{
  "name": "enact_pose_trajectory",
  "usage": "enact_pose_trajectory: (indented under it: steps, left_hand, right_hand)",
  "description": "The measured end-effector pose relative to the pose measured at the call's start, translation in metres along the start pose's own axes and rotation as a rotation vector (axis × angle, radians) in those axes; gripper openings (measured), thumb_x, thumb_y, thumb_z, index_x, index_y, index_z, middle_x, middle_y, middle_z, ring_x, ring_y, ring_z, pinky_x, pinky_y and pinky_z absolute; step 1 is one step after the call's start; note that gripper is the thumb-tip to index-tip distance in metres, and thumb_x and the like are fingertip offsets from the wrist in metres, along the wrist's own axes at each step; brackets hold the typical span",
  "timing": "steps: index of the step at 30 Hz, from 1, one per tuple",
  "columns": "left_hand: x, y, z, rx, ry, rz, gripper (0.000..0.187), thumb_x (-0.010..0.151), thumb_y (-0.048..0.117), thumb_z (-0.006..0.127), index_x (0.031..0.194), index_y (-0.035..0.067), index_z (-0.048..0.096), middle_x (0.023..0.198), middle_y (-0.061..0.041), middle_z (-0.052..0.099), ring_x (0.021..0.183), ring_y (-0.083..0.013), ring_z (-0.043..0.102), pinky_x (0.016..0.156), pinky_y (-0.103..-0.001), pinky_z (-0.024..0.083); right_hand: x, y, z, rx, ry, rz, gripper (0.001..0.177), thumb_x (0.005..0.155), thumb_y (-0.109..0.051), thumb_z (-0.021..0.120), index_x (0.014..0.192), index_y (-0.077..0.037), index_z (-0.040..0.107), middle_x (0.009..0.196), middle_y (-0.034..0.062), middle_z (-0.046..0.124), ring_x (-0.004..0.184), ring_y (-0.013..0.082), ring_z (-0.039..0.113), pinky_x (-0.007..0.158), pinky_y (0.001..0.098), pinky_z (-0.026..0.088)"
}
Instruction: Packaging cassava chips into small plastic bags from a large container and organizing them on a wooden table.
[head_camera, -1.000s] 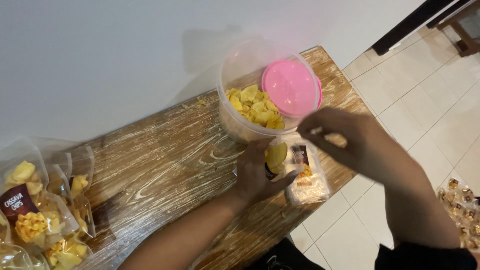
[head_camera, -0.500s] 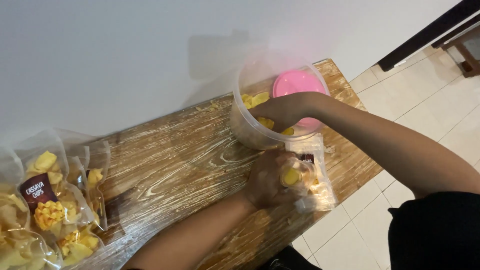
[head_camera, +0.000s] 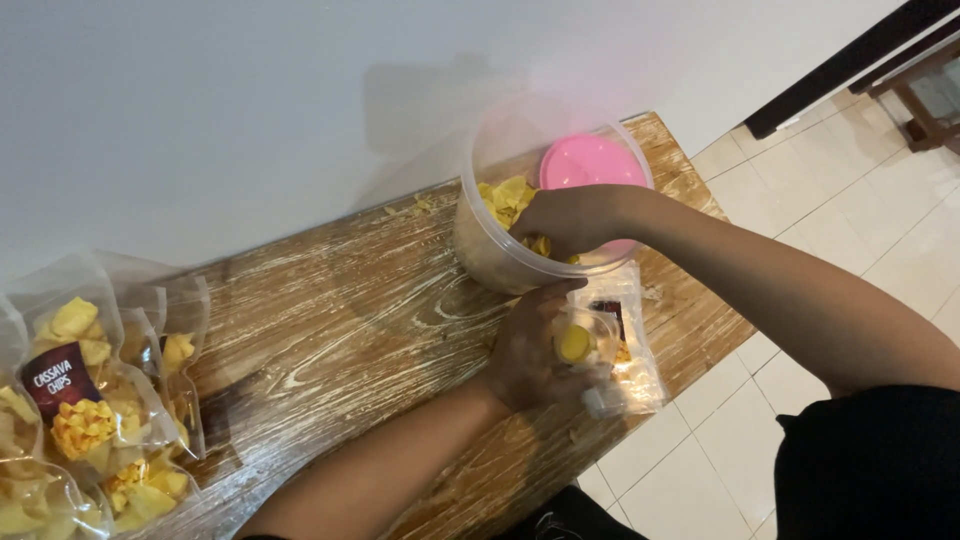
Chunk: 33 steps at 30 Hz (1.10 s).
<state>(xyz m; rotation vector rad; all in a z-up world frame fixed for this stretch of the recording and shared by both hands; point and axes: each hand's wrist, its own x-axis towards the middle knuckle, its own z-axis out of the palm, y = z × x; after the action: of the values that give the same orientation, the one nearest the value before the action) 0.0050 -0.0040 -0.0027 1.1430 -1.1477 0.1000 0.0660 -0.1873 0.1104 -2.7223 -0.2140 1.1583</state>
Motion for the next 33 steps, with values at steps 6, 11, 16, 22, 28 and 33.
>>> enact_pose_trajectory:
  steps: [6, 11, 16, 22, 28, 33]
  left_hand:
    - [-0.011, -0.011, 0.006, -0.029, -0.012, -0.082, 0.058, 0.084, 0.053, 0.072, 0.111, 0.008, 0.047, 0.127, -0.011, 0.061, 0.109, -0.0256, 0.066, 0.086, -0.032, 0.055]
    - [-0.006, 0.000, 0.001, -0.084, -0.061, -0.136, 0.086, 0.069, 0.063, 0.080, 0.128, 0.011, 0.045, 0.128, -0.009, 0.061, 0.116, -0.0262, 0.064, 0.095, -0.036, 0.054]
    - [-0.012, -0.006, 0.004, -0.116, -0.053, -0.146, 0.089, 0.067, 0.057, 0.084, 0.129, 0.009, 0.041, 0.126, -0.011, 0.061, 0.112, -0.0293, 0.065, 0.093, -0.040, 0.055]
    - [-0.012, -0.012, 0.007, -0.051, -0.014, -0.082, 0.086, 0.070, 0.061, 0.081, 0.126, 0.007, 0.044, 0.123, -0.014, 0.059, 0.109, -0.0310, 0.066, 0.092, -0.038, 0.056]
    - [-0.003, 0.000, -0.004, -0.052, -0.037, -0.080, 0.086, 0.070, 0.052, 0.084, 0.130, 0.005, 0.045, 0.122, -0.016, 0.061, 0.107, -0.0320, 0.068, 0.091, -0.040, 0.056]
    - [0.014, 0.026, -0.019, -0.009, -0.020, 0.032, 0.080, 0.076, 0.048, 0.082, 0.131, 0.003, 0.044, 0.139, -0.023, 0.055, 0.113, -0.0386, 0.066, 0.090, -0.043, 0.057]
  right_hand:
    - [-0.030, -0.034, -0.020, 0.036, 0.056, 0.089, 0.043, 0.082, -0.017, 0.078, 0.124, -0.022, 0.075, 0.111, 0.0142, 0.077, 0.109, 0.0344, 0.073, 0.097, 0.0456, 0.058]
    - [-0.061, -0.046, -0.038, 0.119, 0.184, 0.160, 0.039, 0.081, -0.017, 0.082, 0.120, -0.021, 0.078, 0.107, 0.0159, 0.079, 0.108, 0.0372, 0.073, 0.100, 0.0482, 0.057]
    - [-0.085, -0.046, -0.042, 0.327, 0.395, 0.172, 0.033, 0.080, -0.014, 0.082, 0.113, -0.017, 0.082, 0.097, 0.0156, 0.081, 0.081, 0.0268, 0.079, 0.089, 0.0389, 0.062]
    - [-0.099, -0.063, -0.035, 0.517, 0.585, 0.171, 0.035, 0.083, -0.012, 0.081, 0.117, -0.007, 0.079, 0.099, 0.0237, 0.079, 0.085, 0.0350, 0.077, 0.091, 0.0438, 0.062]
    - [-0.069, -0.044, -0.007, 0.466, 0.506, 0.050, 0.034, 0.081, -0.013, 0.083, 0.115, -0.012, 0.080, 0.104, 0.0197, 0.079, 0.096, 0.0376, 0.077, 0.088, 0.0449, 0.063]
    - [-0.053, -0.055, -0.005, 0.441, 0.507, -0.120, 0.037, 0.082, -0.006, 0.074, 0.117, -0.015, 0.079, 0.111, 0.0172, 0.079, 0.102, 0.0401, 0.075, 0.090, 0.0471, 0.060]
